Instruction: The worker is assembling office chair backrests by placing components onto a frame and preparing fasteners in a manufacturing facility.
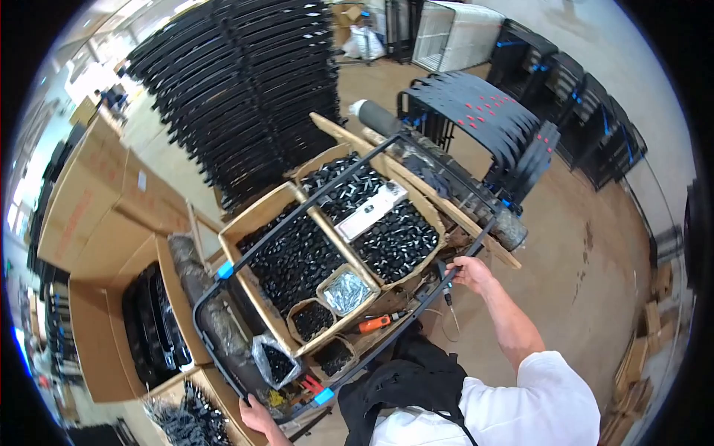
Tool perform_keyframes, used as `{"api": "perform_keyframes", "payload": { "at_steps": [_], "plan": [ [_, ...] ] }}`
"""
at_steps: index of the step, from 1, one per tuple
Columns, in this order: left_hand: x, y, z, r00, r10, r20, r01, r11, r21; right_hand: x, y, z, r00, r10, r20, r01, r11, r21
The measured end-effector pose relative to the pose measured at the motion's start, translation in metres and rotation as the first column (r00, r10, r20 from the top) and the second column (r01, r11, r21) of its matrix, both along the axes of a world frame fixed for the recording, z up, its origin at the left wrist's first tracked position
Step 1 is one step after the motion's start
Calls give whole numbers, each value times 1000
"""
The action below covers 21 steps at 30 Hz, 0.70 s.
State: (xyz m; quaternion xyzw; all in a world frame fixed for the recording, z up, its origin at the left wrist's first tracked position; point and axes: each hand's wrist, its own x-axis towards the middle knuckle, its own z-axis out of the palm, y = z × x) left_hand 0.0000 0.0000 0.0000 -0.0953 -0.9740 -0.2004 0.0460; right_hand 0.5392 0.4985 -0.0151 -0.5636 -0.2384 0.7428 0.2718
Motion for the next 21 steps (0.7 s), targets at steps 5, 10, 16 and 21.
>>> {"api": "perform_keyframes", "payload": {
  "at_steps": [5,10,16,21],
  "plan": [
    [11,-2,2,998,6,65,-5,1000,-10,5,8,32,991,104,-85,-96,991,90],
    [17,14,9,973,42,225,7,977,-214,57,28,-8,908,419,19,-418,902,110],
    [46,35,27,977,62,-203,-93,985,-145,28,44,-96,374,332,866,-681,733,13],
    [121,163,41,980,-188,67,168,958,233,-3,63,-148,261,419,869,-774,629,-71]
  ]
}}
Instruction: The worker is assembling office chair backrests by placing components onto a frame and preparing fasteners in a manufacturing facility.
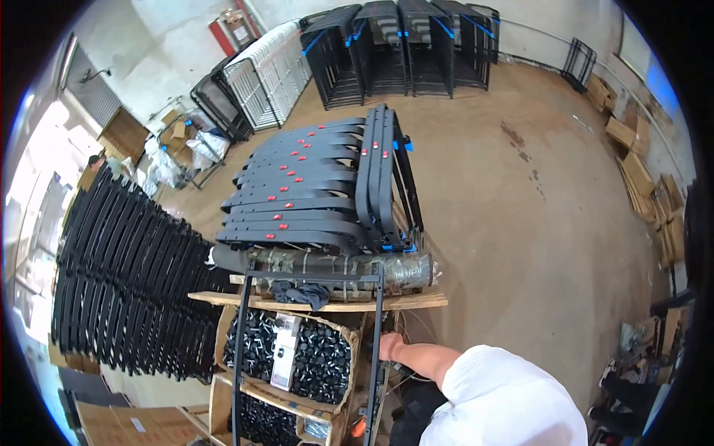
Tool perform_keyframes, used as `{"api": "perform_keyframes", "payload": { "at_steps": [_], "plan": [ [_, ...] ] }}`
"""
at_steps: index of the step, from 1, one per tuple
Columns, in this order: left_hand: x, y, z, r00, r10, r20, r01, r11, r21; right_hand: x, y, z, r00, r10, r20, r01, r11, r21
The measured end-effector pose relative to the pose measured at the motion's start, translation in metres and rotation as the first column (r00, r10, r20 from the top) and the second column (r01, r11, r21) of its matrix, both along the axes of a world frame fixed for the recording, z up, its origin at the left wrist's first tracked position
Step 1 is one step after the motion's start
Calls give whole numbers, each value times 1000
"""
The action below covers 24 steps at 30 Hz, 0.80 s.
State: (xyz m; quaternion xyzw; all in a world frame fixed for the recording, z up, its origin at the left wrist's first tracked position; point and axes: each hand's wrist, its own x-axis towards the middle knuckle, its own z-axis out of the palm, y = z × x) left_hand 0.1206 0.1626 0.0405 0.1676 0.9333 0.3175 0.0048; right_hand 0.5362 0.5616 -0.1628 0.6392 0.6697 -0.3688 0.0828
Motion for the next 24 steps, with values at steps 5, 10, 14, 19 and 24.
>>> {"api": "perform_keyframes", "payload": {
  "at_steps": [5,10,14,19,24],
  "plan": [
    [97,153,69,813,-572,110,582,804,-120,6,10,-7,998,-52,-30,53,999,10],
    [154,239,97,680,-687,255,699,713,54,46,-14,109,991,-3,-133,11,998,61],
    [164,294,33,489,-829,271,682,557,473,116,-53,146,975,210,-66,-189,952,240],
    [243,351,53,243,-886,395,686,445,576,181,-92,207,979,199,-36,-188,963,192],
    [298,391,70,-29,-893,450,713,297,635,219,-105,248,990,137,-43,-135,990,45]
  ]
}}
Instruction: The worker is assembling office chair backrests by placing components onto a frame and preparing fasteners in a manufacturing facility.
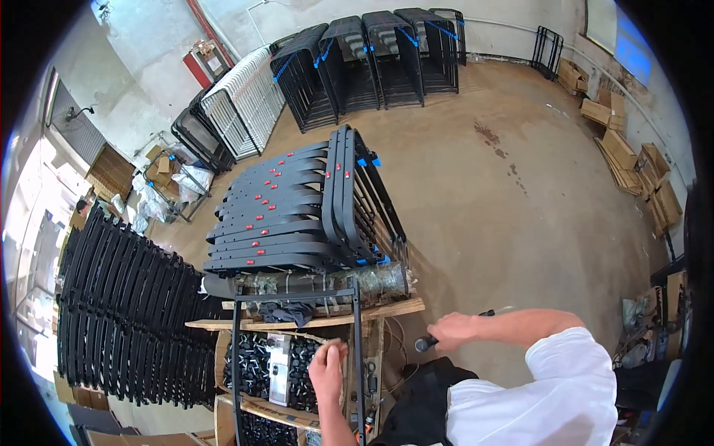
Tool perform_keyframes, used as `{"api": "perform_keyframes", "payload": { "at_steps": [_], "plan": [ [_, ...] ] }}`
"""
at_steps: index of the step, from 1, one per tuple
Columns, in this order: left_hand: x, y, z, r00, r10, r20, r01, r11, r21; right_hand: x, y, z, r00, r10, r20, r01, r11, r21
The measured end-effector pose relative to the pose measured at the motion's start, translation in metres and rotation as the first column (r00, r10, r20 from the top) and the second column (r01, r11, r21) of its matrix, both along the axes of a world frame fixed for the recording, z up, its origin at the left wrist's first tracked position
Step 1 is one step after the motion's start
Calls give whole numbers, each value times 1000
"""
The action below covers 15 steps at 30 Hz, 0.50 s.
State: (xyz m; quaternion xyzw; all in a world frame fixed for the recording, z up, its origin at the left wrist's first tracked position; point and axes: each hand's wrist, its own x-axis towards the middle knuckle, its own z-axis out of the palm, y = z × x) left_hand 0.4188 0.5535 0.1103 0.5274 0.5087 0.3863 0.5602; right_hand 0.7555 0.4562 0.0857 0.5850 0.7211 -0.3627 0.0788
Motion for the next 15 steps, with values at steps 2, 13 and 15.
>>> {"api": "perform_keyframes", "payload": {
  "at_steps": [2,13,15],
  "plan": [
    [13,17,4,998,-69,-2,69,997,19,4,5,12,999,-35,1,35,999,-10],
    [108,80,89,905,-384,185,363,921,137,-23,103,184,995,-32,-92,49,980,192],
    [113,83,95,838,-451,308,420,893,164,-27,121,189,991,-31,-132,68,955,288]
  ]
}}
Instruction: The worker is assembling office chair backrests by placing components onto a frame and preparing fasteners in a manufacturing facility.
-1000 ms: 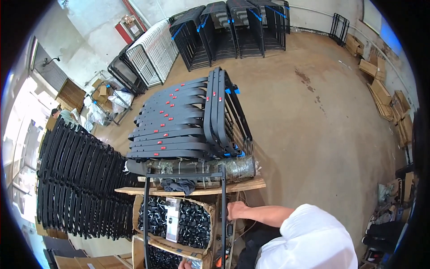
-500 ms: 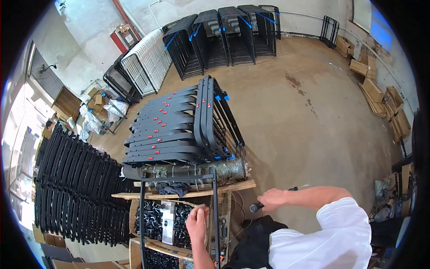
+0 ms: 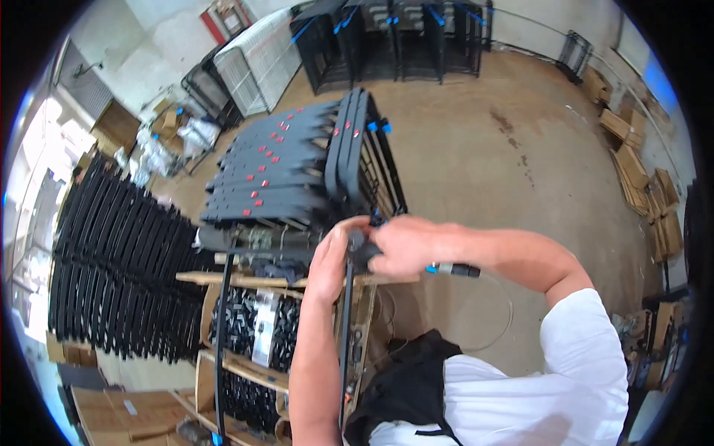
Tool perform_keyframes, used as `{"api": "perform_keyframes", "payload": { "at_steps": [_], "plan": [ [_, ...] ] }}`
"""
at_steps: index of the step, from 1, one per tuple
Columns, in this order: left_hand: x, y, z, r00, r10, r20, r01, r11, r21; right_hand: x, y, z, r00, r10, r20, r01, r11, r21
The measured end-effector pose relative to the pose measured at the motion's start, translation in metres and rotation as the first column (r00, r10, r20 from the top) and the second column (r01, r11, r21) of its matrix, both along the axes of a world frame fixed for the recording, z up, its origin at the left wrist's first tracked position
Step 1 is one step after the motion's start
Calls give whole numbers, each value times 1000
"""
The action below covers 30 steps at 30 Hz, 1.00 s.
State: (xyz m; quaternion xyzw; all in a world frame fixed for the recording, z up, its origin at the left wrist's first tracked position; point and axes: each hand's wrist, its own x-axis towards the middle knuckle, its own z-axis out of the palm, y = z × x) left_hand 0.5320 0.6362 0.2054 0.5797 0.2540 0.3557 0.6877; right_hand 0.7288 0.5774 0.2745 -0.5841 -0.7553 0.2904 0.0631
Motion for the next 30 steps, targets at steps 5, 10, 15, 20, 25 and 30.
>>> {"api": "perform_keyframes", "payload": {
  "at_steps": [5,10,15,20,25,30],
  "plan": [
    [-1,23,2,993,106,42,-105,994,-33,-11,36,22,998,-42,48,47,993,-112],
    [-5,34,-18,970,208,125,-196,975,-101,-33,52,11,999,-41,35,44,995,-91],
    [0,40,-45,953,278,122,-263,956,-132,-37,64,-16,995,-69,70,77,988,-134],
    [2,41,-56,942,306,135,-282,944,-171,-37,70,-27,995,-68,78,79,985,-150],
    [3,46,-63,943,315,108,-294,939,-177,-35,80,-46,994,-43,103,56,990,-129],
    [-1,42,-69,941,330,76,-316,937,-149,-35,81,-52,995,12,103,3,989,-145]
  ]
}}
